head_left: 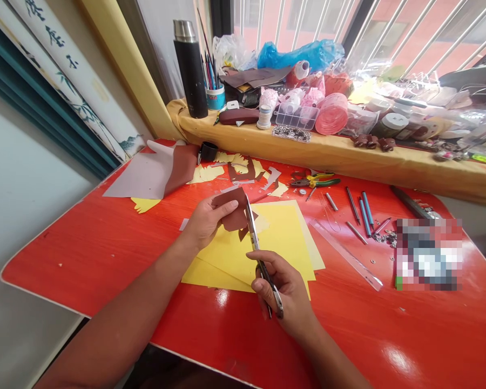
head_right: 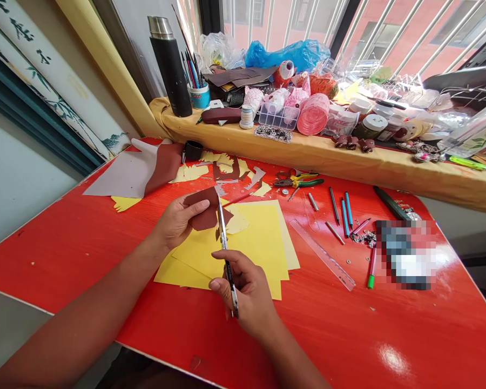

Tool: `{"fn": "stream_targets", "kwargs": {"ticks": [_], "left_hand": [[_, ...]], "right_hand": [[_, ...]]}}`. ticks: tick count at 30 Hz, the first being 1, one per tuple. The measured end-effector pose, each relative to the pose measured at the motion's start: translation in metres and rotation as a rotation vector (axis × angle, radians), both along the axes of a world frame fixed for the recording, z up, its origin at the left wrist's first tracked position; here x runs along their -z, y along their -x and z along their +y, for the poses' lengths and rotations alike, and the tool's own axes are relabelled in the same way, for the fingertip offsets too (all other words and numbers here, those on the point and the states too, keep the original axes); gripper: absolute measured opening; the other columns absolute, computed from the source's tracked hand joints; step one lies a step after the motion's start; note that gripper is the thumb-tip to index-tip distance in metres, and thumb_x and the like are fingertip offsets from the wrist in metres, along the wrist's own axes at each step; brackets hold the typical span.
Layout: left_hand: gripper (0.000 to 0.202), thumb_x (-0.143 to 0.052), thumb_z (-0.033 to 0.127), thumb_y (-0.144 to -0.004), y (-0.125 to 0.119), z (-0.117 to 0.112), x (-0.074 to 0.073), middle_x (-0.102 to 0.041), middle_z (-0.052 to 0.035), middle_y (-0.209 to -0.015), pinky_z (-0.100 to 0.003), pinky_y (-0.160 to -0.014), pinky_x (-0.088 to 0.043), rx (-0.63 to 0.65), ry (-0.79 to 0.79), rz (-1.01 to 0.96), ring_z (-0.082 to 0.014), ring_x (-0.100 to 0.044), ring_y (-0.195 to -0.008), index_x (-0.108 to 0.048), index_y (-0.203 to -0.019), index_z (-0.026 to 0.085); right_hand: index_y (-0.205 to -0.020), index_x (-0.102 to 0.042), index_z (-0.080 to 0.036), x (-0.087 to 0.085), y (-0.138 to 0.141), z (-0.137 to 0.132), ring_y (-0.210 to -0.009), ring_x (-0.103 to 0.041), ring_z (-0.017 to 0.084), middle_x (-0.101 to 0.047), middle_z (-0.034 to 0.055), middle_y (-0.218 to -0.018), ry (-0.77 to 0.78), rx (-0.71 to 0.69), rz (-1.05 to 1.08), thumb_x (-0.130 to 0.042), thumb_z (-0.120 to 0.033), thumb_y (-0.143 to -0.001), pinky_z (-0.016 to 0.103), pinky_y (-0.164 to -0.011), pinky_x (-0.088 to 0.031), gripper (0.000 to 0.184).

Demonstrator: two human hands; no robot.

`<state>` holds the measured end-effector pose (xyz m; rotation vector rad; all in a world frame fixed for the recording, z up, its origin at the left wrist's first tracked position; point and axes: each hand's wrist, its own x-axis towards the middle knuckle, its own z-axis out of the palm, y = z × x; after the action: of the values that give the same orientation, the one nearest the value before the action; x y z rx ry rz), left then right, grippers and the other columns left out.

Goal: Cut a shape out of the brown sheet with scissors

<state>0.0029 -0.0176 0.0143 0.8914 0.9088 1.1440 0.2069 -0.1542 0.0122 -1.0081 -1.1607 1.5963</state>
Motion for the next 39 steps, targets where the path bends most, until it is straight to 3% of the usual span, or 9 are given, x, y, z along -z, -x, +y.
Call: {"fn": "stream_targets", "kwargs": {"ticks": [3, 7, 10, 15, 20, 27, 33, 39], "left_hand": [[0.047, -0.102, 0.047, -0.077, -0.001, -0.001, -0.003, -0.086, -0.0107, -0.102, -0.034, -0.077, -0.061, 0.003, 0.037, -0.010, -0.0245, -0.078, -0.087, -0.085, -0.107, 0.016], [0.048, -0.103, 0.049, -0.076, -0.001, -0.001, -0.003, -0.081, -0.0067, -0.089, -0.028, -0.063, -0.049, 0.129, 0.043, 0.022, -0.0179, -0.069, -0.072, -0.082, -0.105, 0.016], [0.047, -0.106, 0.042, -0.071, -0.001, -0.002, -0.002, -0.080, -0.0055, -0.087, -0.029, -0.067, -0.049, 0.156, 0.022, 0.042, -0.0178, -0.068, -0.075, -0.082, -0.102, 0.016], [0.042, -0.102, 0.040, -0.077, 0.000, 0.000, 0.001, -0.085, -0.0116, -0.105, -0.035, -0.080, -0.057, 0.138, 0.025, 0.011, -0.0253, -0.077, -0.093, -0.084, -0.108, 0.017], [0.038, -0.101, 0.040, -0.074, -0.002, 0.000, 0.001, -0.079, -0.0052, -0.083, -0.030, -0.064, -0.049, 0.026, 0.079, -0.031, -0.0171, -0.068, -0.071, -0.078, -0.094, 0.018], [0.037, -0.100, 0.045, -0.079, -0.005, -0.003, -0.003, -0.069, -0.0021, -0.071, -0.031, -0.064, -0.046, 0.109, -0.019, 0.008, -0.0143, -0.058, -0.065, -0.077, -0.086, 0.017], [0.036, -0.096, 0.049, -0.081, -0.004, -0.003, -0.003, -0.072, -0.0035, -0.071, -0.032, -0.063, -0.043, 0.019, -0.024, 0.094, -0.0153, -0.059, -0.063, -0.077, -0.083, 0.018], [0.037, -0.094, 0.052, -0.084, -0.010, -0.009, -0.004, -0.079, -0.0076, -0.077, -0.034, -0.064, -0.049, 0.086, -0.037, 0.110, -0.0196, -0.067, -0.065, -0.081, -0.086, 0.017]], "right_hand": [[-0.131, -0.075, -0.023, 0.001, 0.001, 0.000, -0.039, -0.050, 0.009, -0.053, -0.0093, -0.068, -0.007, 0.013, -0.007, -0.085, -0.063, -0.099, 0.022, -0.041, -0.036, 0.052], [-0.129, -0.074, -0.023, 0.001, 0.000, 0.002, -0.038, -0.048, 0.008, -0.050, -0.0101, -0.068, -0.013, 0.052, 0.002, -0.084, -0.064, -0.099, 0.022, -0.039, -0.035, 0.052], [-0.129, -0.074, -0.023, 0.000, -0.001, 0.003, -0.037, -0.047, 0.007, -0.048, -0.0108, -0.068, -0.014, 0.059, 0.010, -0.084, -0.063, -0.100, 0.022, -0.039, -0.035, 0.050], [-0.131, -0.074, -0.023, 0.000, -0.001, 0.002, -0.040, -0.050, 0.009, -0.052, -0.0092, -0.070, -0.011, 0.031, -0.008, -0.084, -0.064, -0.099, 0.023, -0.040, -0.038, 0.052], [-0.132, -0.074, -0.023, 0.003, 0.002, 0.001, -0.040, -0.047, 0.009, -0.051, -0.0096, -0.067, -0.009, 0.010, -0.025, -0.085, -0.064, -0.099, 0.023, -0.041, -0.040, 0.054], [-0.132, -0.075, -0.021, 0.002, 0.002, 0.001, -0.044, -0.046, 0.011, -0.049, -0.0091, -0.066, -0.025, -0.015, -0.095, -0.084, -0.067, -0.097, 0.025, -0.042, -0.041, 0.059], [-0.133, -0.074, -0.022, 0.004, 0.003, -0.001, -0.043, -0.048, 0.011, -0.052, -0.0082, -0.069, -0.002, -0.014, -0.073, -0.084, -0.067, -0.098, 0.025, -0.041, -0.043, 0.059], [-0.134, -0.073, -0.024, 0.005, 0.004, 0.000, -0.042, -0.050, 0.010, -0.053, -0.0076, -0.072, -0.002, 0.028, -0.003, -0.083, -0.068, -0.098, 0.023, -0.040, -0.042, 0.057]]}}
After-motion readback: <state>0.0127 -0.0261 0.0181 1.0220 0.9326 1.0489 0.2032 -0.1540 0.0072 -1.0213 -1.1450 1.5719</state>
